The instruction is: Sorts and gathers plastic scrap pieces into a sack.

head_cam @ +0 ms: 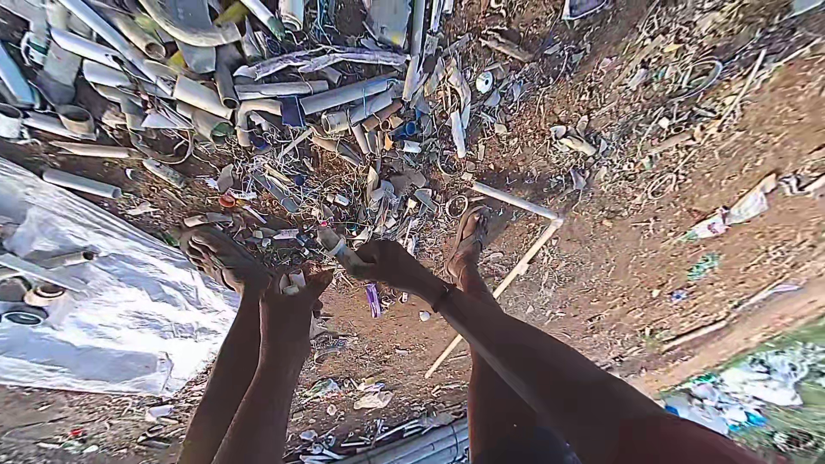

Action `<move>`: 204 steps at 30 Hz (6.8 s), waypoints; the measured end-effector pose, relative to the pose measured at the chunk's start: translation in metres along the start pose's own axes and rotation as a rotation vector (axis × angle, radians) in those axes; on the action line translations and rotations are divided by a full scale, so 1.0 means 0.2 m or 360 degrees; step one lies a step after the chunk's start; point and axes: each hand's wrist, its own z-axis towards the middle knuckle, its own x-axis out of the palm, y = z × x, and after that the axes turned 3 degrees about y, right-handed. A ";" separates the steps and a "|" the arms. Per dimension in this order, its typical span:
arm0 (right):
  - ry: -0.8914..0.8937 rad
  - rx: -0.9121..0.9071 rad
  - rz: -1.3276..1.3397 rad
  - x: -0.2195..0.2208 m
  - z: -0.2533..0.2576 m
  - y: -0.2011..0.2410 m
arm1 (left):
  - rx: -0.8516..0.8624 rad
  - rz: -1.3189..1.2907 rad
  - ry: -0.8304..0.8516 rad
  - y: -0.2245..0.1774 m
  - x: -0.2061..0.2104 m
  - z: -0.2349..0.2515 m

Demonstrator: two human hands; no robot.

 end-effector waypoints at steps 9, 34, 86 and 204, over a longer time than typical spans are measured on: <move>-0.0535 0.0015 -0.0381 -0.24 0.41 -0.25 | -0.0089 -0.0108 0.0095 0.00 0.00 0.00; -0.0951 0.0376 -0.0826 -0.31 0.89 -0.29 | -0.0165 -0.0776 0.0533 -0.01 -0.09 -0.04; -0.0866 0.0900 -0.0863 0.05 0.56 -0.69 | 0.0302 -0.0150 0.0192 0.06 -0.10 0.04; -0.1118 -0.0004 -0.1768 -0.63 1.04 0.45 | -0.0010 -0.0480 0.0096 -0.12 -0.20 -0.06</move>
